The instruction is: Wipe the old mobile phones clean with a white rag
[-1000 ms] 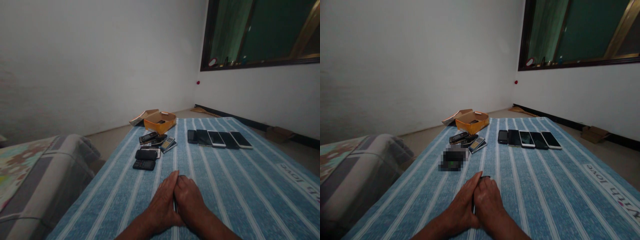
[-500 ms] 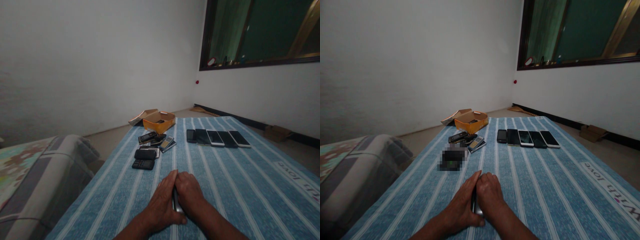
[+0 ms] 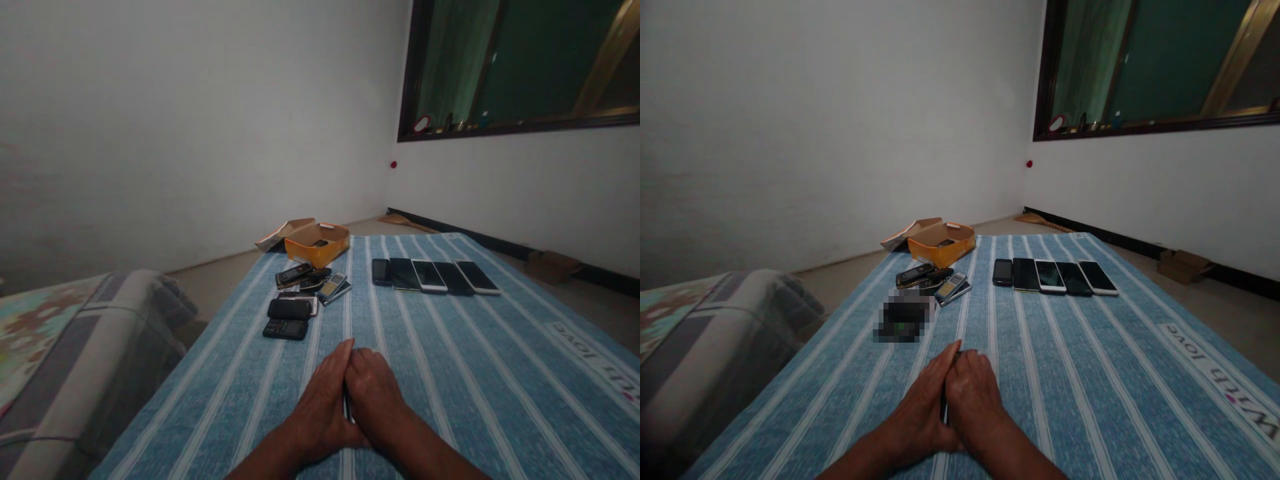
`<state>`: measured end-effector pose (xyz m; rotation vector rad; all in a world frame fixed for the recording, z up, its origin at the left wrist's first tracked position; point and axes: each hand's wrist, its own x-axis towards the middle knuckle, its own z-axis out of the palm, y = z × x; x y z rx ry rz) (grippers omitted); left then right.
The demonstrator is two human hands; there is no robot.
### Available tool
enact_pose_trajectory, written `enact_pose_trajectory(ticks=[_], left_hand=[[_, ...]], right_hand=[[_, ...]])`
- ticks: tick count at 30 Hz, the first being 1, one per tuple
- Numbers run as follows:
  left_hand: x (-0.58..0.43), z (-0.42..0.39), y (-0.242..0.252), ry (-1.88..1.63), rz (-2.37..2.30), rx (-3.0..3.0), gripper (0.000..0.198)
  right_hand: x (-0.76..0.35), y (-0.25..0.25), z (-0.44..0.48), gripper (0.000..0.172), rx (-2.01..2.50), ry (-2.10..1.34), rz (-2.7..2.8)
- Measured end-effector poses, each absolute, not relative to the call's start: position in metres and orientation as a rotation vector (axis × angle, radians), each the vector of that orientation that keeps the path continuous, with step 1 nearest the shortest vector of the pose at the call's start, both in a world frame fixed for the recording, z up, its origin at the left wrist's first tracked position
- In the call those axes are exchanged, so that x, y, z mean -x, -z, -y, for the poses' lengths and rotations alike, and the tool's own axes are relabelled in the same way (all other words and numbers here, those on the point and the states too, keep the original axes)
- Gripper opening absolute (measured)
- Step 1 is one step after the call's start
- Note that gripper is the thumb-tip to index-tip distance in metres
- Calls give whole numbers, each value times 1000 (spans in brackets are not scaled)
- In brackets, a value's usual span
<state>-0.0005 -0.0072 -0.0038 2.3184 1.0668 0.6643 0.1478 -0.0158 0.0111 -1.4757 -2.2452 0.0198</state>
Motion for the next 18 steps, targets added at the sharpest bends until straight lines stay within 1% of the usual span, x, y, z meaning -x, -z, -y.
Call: enact_pose_trajectory(ticks=[3, 9, 13, 18], left_hand=[[1, 7, 3, -621, -1085, -2294, 147], [1, 6, 3, -657, -1054, -2319, 145], [1, 6, 2, -598, -1084, -2298, 148], [0, 7, 2, -667, -1047, -2328, 141]], right_hand=[[-148, -12, 16, 22, 1534, -12, 2230], [-147, -13, 19, 23, 1474, 8, 2251], [-149, -16, 19, 25, 1576, 14, 2248], [-147, -17, 22, 27, 1502, -12, 2272]])
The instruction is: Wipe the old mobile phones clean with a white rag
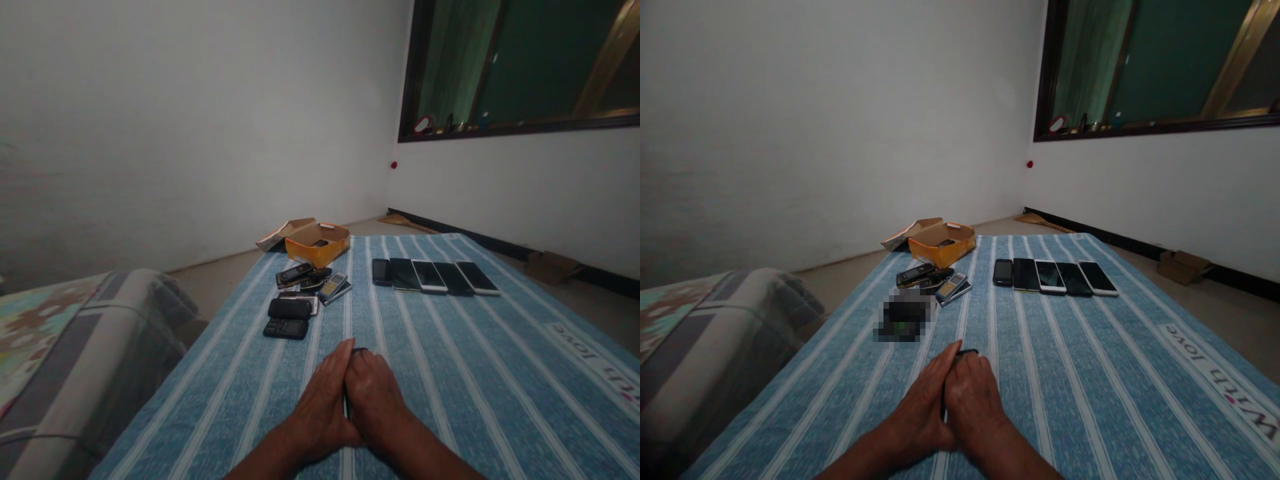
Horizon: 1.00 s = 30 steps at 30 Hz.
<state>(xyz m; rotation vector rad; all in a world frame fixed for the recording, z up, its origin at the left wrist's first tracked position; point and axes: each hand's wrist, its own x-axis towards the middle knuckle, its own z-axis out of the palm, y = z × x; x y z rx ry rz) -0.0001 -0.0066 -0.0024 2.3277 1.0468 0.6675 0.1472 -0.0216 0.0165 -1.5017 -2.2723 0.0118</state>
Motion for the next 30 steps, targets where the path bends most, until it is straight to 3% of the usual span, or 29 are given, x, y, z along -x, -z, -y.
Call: enact_pose_trajectory(ticks=[26, 30], left_hand=[[0, 6, 5, -675, -1038, -2341, 142], [0, 6, 3, -638, -1066, -2312, 144]], right_hand=[[-150, -23, 23, 32, 1504, -107, 2277], [-151, -24, 21, 26, 1545, -102, 2266]])
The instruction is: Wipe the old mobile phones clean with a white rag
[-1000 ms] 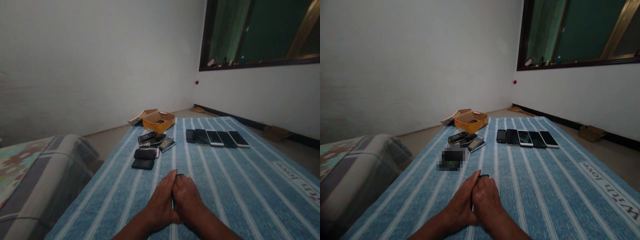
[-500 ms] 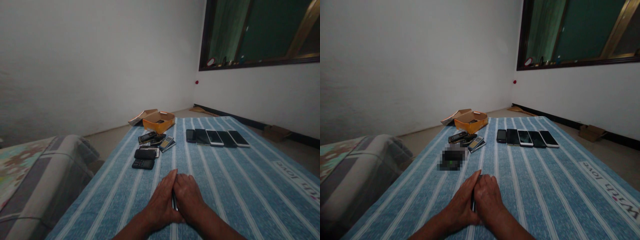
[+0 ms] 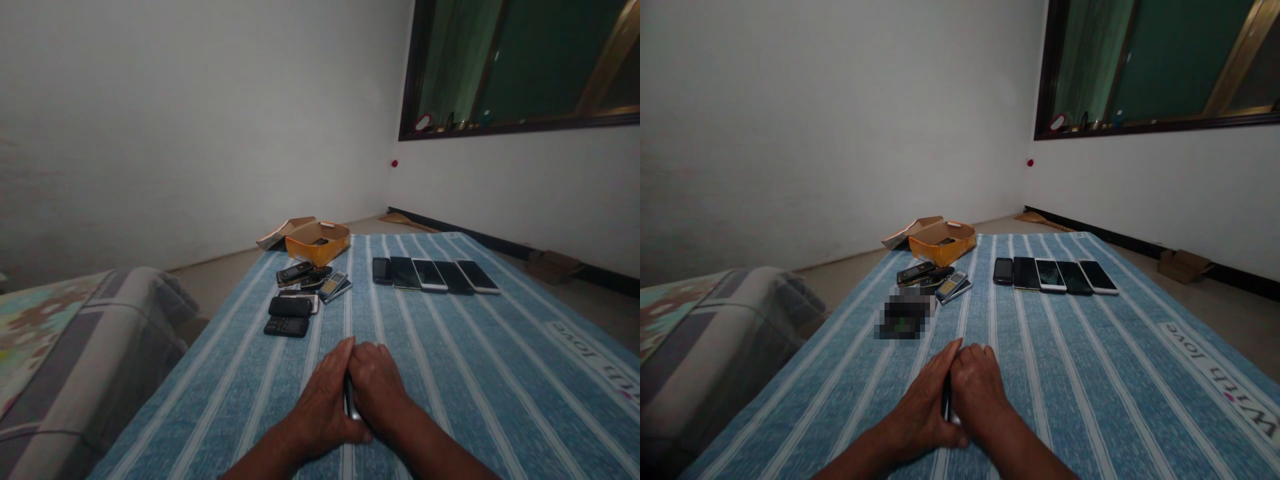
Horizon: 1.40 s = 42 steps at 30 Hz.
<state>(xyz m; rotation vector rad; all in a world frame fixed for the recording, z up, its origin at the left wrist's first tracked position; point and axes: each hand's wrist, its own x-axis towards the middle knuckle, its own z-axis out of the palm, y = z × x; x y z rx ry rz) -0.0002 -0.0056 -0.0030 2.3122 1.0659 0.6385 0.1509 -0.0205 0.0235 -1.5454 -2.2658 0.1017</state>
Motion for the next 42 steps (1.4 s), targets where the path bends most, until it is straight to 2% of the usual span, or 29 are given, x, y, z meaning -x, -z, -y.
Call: enact_pose_trajectory(ticks=[7, 11, 20, 32, 37, 42], left_hand=[[1, 5, 7, -682, -1043, -2334, 145], [2, 5, 9, -676, -1058, -2312, 149], [2, 6, 6, -687, -1033, -2322, 146], [4, 5, 11, -715, -1030, -2344, 148], [2, 5, 12, -759, -1010, -2376, 146], [3, 5, 12, -733, -1025, -2371, 150]], right_hand=[[-151, -16, 20, 32, 1439, -140, 2253], [-153, -18, 17, 31, 1411, -234, 2243], [-152, -24, 20, 32, 1411, -313, 2234], [-151, -14, 19, 37, 1468, -201, 2187], [-149, -7, 17, 39, 1329, -173, 2203], [-150, -7, 15, 33, 1428, -162, 2200]])
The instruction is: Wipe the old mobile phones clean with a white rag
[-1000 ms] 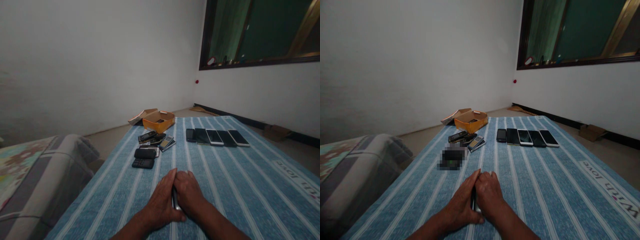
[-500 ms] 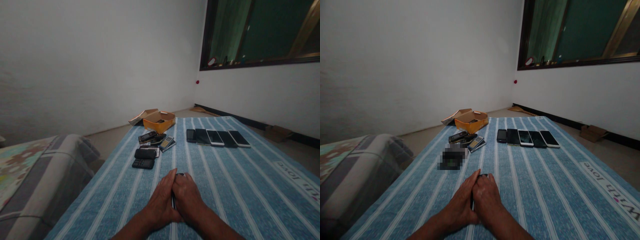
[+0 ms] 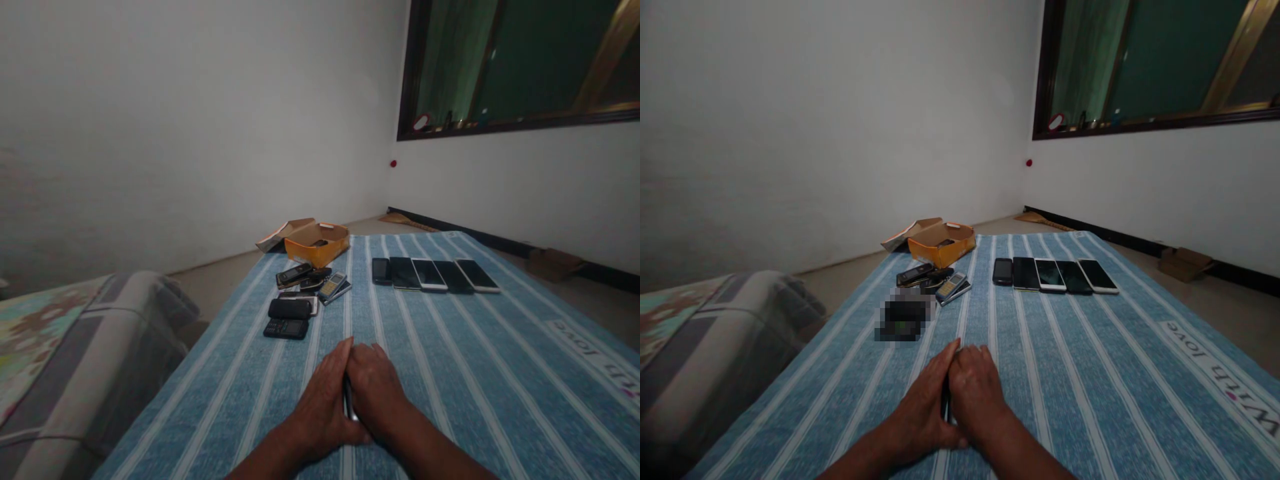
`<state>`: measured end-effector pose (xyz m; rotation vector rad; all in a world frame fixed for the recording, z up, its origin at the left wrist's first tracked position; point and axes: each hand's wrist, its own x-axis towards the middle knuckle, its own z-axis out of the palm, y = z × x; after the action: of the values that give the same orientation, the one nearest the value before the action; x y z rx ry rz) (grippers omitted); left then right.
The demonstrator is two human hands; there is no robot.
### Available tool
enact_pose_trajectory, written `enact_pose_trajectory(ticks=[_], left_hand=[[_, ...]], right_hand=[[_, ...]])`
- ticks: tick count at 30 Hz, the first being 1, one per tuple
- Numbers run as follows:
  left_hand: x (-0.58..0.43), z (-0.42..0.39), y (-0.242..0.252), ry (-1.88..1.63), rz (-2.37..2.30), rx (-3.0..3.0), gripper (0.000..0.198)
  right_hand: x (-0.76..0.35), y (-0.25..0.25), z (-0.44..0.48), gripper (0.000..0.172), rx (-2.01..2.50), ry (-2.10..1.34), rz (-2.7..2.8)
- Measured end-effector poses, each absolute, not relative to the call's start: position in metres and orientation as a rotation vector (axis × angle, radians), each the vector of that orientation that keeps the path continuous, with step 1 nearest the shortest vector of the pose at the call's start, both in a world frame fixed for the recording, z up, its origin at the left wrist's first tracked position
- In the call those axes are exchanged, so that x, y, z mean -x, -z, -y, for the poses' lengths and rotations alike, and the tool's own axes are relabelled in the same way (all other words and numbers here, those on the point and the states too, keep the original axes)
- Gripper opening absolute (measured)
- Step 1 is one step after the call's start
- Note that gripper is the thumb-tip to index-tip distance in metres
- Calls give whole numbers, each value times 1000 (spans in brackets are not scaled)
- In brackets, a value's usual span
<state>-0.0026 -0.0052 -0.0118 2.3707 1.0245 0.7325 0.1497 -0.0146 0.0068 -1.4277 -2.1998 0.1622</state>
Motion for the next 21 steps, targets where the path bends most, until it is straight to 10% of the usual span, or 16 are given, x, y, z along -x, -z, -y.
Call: enact_pose_trajectory(ticks=[21], left_hand=[[2, 6, 10, -764, -992, -2389, 146]], right_hand=[[-148, -14, 17, 32, 1397, -145, 2225]])
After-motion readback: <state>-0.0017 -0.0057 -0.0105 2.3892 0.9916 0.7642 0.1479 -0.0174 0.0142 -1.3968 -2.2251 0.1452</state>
